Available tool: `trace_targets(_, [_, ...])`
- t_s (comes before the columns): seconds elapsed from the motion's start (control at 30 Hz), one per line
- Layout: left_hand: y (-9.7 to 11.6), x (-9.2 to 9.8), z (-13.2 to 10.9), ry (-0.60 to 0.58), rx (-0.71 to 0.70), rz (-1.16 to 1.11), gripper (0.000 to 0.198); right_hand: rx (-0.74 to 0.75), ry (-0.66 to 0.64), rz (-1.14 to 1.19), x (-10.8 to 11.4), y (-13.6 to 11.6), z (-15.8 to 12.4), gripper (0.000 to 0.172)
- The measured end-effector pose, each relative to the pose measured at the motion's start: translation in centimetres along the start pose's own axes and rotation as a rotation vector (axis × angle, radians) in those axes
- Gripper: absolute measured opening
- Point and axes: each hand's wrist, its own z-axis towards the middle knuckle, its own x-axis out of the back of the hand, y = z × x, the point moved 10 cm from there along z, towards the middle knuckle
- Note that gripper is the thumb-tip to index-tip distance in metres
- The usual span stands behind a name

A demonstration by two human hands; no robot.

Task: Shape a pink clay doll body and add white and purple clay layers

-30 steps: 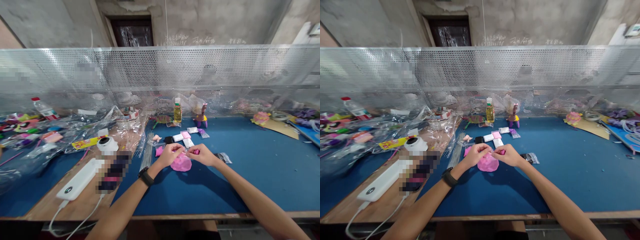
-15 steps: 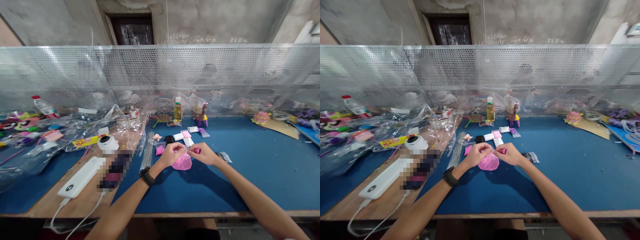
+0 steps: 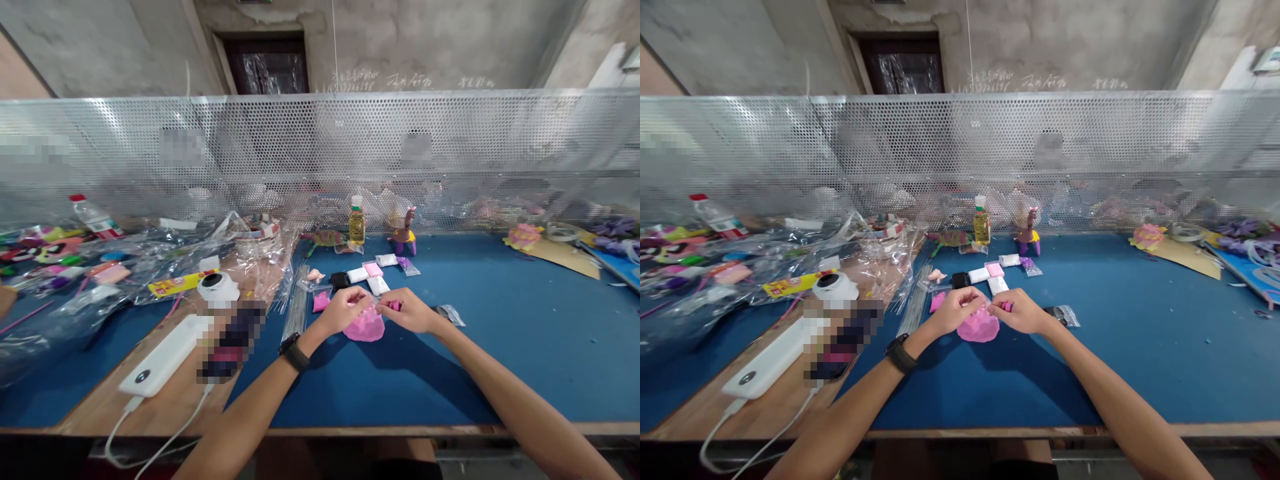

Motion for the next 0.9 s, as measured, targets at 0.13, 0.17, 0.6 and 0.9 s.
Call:
trace_targets(0.13, [0.5,-0.6,-0.1,-0.061,-0.041,0.056,0.034,-0.012,0.016,0.043,0.2,0.1,0.0,0.039])
trace_targets(0.17, [0.6,-0.7,-0.2,-0.062,-0.052,0.072,0.033,-0.013,0.008,0.048,0.2,0.1,0.0,0.038])
trace_targets(0.6, [0.0,3.1,0.2,0.254,-0.006,0.088,0.038,-0.142,0.102,-0.032,2.0,2.5,0.0,0.053])
trace_targets(0.9, [-0.2,8.6,-0.6,0.595,-0.131,0.621,0.007,-0.429,0.017,-0.455,2.1,8.1,-0.8,0.053])
